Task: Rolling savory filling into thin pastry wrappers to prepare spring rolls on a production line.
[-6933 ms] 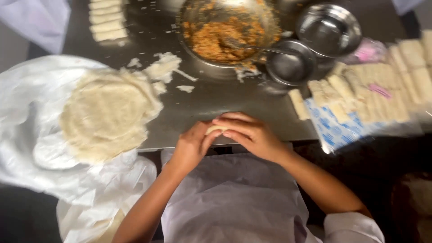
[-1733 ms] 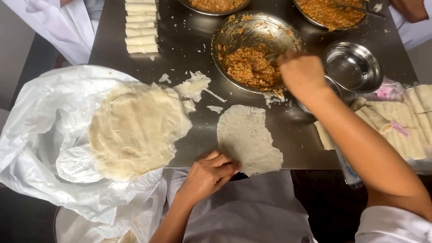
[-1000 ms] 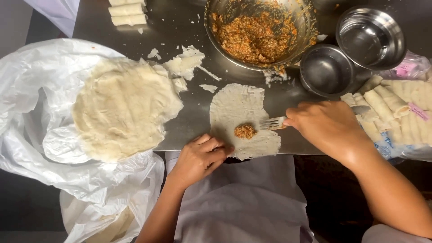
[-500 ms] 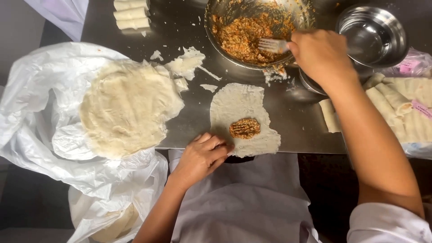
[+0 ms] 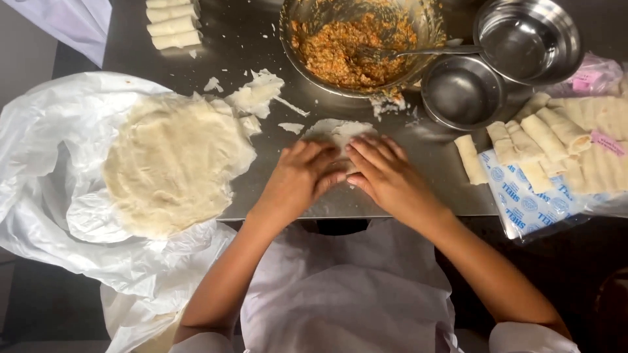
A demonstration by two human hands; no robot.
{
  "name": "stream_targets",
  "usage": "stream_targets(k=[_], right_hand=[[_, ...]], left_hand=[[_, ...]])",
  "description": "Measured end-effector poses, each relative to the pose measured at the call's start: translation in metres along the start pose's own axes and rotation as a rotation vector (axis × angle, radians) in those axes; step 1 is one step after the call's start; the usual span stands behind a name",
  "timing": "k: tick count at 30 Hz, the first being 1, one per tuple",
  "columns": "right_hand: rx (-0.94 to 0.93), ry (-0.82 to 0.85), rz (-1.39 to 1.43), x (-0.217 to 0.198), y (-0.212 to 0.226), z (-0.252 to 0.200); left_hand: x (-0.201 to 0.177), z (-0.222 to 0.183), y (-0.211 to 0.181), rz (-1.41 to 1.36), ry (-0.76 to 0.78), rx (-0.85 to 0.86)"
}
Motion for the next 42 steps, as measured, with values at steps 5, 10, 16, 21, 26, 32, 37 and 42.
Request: stream_targets(k=[5,10,16,21,26,32,37,42], right_hand=[[0.048,0.075,0.124,-0.024,0.016,-0.018],[0.299,-0.113,0.277,-0.002,-0.013,-0.029],[0.173,-0.059,-0.142,-0.024,-0.002,-0.033],[0.093,-0.150,-0.218,-0.015,0.004,-0.026],[-0.164,-0.204,-0.203,-0.018,0.038,0.016],[-0.117,-0.243,-0.087,-0.008,0.034,0.007],[-0.138,-0.235,-0.140,-0.010,0.037,0.011],[-0.083,-0.232,-0.049,-0.011,0.033,0.010]], left_hand=[[-0.036,-0.011,-0.028,-0.302,0.121,0.109],[0.003,-0.032,0.009,-0.011,-0.012,0.001],[0.004,-0.030,-0.041,0.188,-0.168,0.155],[0.010,-0.031,-0.045,0.271,-0.158,0.182],[-0.030,-0.014,-0.050,0.310,-0.079,0.081],[-0.010,-0.064,0.006,0.503,-0.162,0.162],[-0.018,-0.021,-0.032,0.368,-0.288,0.222],[0.014,-0.026,-0.031,0.324,-0.246,0.218]])
Point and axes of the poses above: each hand's wrist, its own z-axis towards the middle knuckle, its own x-axis out of the palm, y = z × x, the point moved 3 cm from there along z, towards the middle knuckle, and after that the axes turned 8 degrees about -y, right-handed, at the moved point
